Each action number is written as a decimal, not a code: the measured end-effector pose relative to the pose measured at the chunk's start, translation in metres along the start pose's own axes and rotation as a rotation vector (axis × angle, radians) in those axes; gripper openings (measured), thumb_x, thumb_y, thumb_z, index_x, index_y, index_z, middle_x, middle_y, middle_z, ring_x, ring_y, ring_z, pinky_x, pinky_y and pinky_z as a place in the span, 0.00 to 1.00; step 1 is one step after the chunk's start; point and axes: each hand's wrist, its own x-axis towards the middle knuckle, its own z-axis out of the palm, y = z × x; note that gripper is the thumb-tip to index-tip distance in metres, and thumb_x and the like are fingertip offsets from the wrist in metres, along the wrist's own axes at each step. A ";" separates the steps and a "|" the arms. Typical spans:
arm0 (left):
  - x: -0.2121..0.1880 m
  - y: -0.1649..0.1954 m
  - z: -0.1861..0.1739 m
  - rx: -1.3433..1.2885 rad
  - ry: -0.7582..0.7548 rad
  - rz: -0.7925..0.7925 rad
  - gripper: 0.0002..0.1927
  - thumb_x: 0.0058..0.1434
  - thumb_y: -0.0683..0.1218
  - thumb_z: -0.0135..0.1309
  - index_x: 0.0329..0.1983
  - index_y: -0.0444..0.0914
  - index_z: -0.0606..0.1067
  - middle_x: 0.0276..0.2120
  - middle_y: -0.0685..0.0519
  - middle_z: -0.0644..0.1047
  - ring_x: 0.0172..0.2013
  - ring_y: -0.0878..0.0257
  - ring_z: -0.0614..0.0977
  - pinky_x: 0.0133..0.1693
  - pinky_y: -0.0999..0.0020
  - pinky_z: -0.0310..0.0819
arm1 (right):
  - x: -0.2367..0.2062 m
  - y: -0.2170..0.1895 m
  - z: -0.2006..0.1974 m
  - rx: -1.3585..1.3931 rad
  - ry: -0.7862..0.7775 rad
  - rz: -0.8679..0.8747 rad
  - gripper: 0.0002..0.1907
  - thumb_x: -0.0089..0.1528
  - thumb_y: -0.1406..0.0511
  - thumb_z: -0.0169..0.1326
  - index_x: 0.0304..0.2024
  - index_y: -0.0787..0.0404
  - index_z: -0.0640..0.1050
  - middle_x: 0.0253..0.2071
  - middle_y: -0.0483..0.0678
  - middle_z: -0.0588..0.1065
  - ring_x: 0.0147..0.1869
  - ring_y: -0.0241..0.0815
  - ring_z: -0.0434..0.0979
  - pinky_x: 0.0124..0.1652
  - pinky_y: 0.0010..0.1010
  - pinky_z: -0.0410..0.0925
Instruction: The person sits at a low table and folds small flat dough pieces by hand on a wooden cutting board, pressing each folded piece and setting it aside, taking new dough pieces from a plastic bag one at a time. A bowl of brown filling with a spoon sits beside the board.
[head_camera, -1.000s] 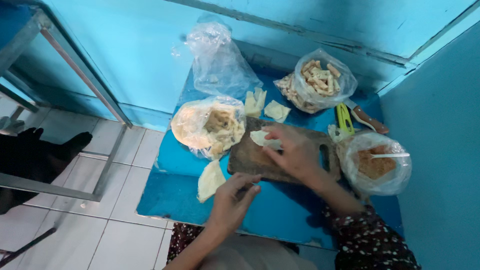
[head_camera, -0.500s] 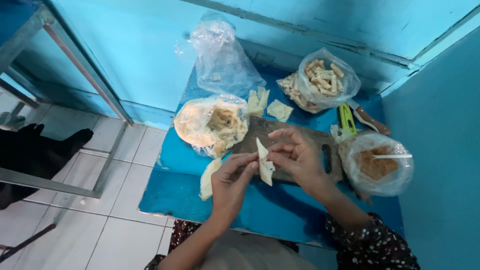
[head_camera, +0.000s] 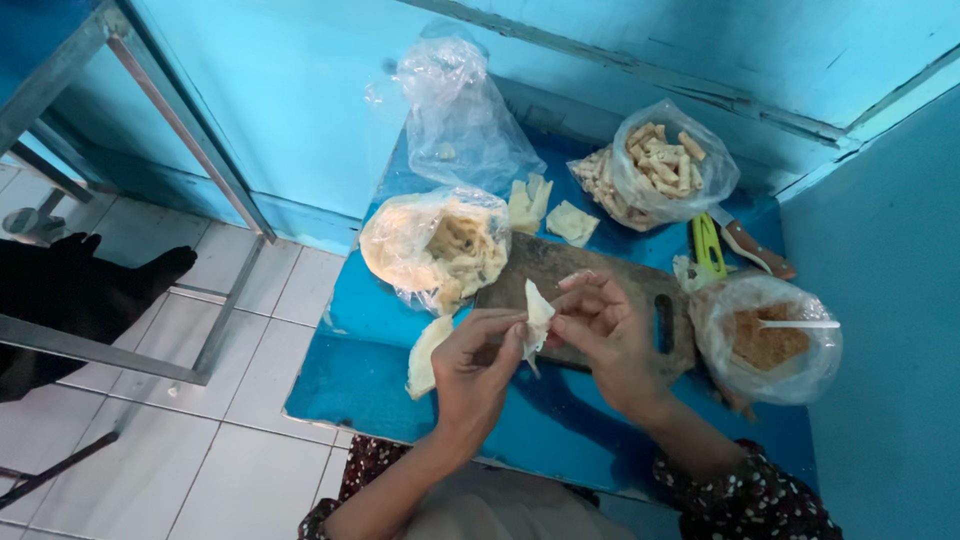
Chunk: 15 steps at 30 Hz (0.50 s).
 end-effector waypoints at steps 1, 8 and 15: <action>0.000 0.002 0.000 0.089 0.012 0.063 0.06 0.64 0.36 0.59 0.44 0.29 0.81 0.42 0.48 0.82 0.37 0.66 0.84 0.38 0.74 0.81 | 0.000 0.002 0.001 0.050 0.003 0.029 0.21 0.64 0.76 0.56 0.58 0.64 0.69 0.45 0.53 0.79 0.47 0.42 0.81 0.46 0.34 0.75; 0.001 0.006 -0.001 0.374 0.061 0.422 0.08 0.64 0.34 0.60 0.46 0.31 0.78 0.44 0.46 0.81 0.42 0.56 0.85 0.43 0.67 0.80 | -0.001 0.004 0.011 -0.051 -0.075 -0.055 0.30 0.59 0.78 0.61 0.61 0.59 0.66 0.49 0.50 0.76 0.52 0.39 0.80 0.49 0.30 0.75; -0.002 -0.007 0.000 0.283 -0.029 0.205 0.10 0.61 0.36 0.61 0.46 0.32 0.78 0.41 0.47 0.80 0.36 0.61 0.85 0.39 0.70 0.81 | -0.009 -0.020 0.021 -0.924 0.020 -0.631 0.24 0.60 0.75 0.62 0.56 0.62 0.70 0.46 0.50 0.80 0.43 0.40 0.83 0.38 0.28 0.75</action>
